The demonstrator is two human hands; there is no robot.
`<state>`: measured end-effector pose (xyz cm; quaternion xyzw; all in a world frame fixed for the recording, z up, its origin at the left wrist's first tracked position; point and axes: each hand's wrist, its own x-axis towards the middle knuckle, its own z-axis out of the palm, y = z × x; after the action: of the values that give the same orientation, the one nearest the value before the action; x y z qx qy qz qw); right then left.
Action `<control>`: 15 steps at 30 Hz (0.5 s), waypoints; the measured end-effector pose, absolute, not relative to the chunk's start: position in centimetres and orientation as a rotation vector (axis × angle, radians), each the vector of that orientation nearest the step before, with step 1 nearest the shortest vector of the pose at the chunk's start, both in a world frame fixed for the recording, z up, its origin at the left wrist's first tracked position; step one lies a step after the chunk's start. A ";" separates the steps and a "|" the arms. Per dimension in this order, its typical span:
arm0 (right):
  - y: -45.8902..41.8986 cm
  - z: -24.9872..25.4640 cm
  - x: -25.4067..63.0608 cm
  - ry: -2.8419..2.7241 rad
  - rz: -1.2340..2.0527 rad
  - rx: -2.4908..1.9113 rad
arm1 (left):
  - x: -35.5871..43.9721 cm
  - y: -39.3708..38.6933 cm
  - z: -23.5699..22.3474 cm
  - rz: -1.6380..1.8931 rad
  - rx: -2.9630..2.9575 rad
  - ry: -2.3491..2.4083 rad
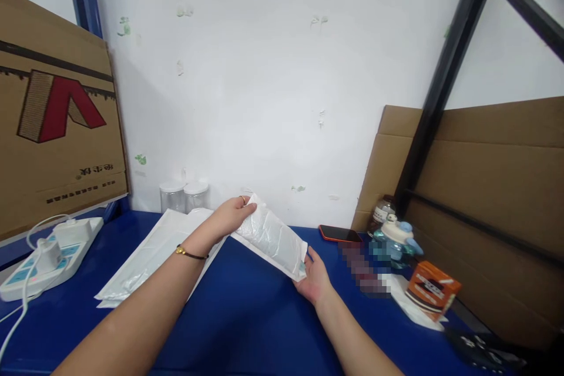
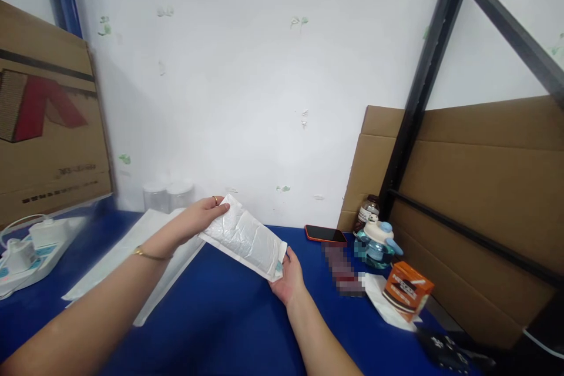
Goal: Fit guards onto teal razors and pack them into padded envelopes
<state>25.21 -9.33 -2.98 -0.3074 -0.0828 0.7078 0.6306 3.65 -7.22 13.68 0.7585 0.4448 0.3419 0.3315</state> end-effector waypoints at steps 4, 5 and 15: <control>-9.4 -2.8 25.6 -0.275 1.590 -0.747 | 2.9 -6.5 13.2 0.930 2.031 1.258; -9.5 -2.8 25.9 -0.318 1.570 -0.788 | 2.6 -6.3 12.4 0.958 1.991 1.265; -12.7 -3.0 32.2 -1.699 0.827 -1.447 | 1.2 -5.0 1.0 1.058 1.387 1.261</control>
<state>32.20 -12.67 -3.02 -0.5644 -0.6626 0.3228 0.3718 1.21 -5.01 1.00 0.5672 0.5156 0.4326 0.4746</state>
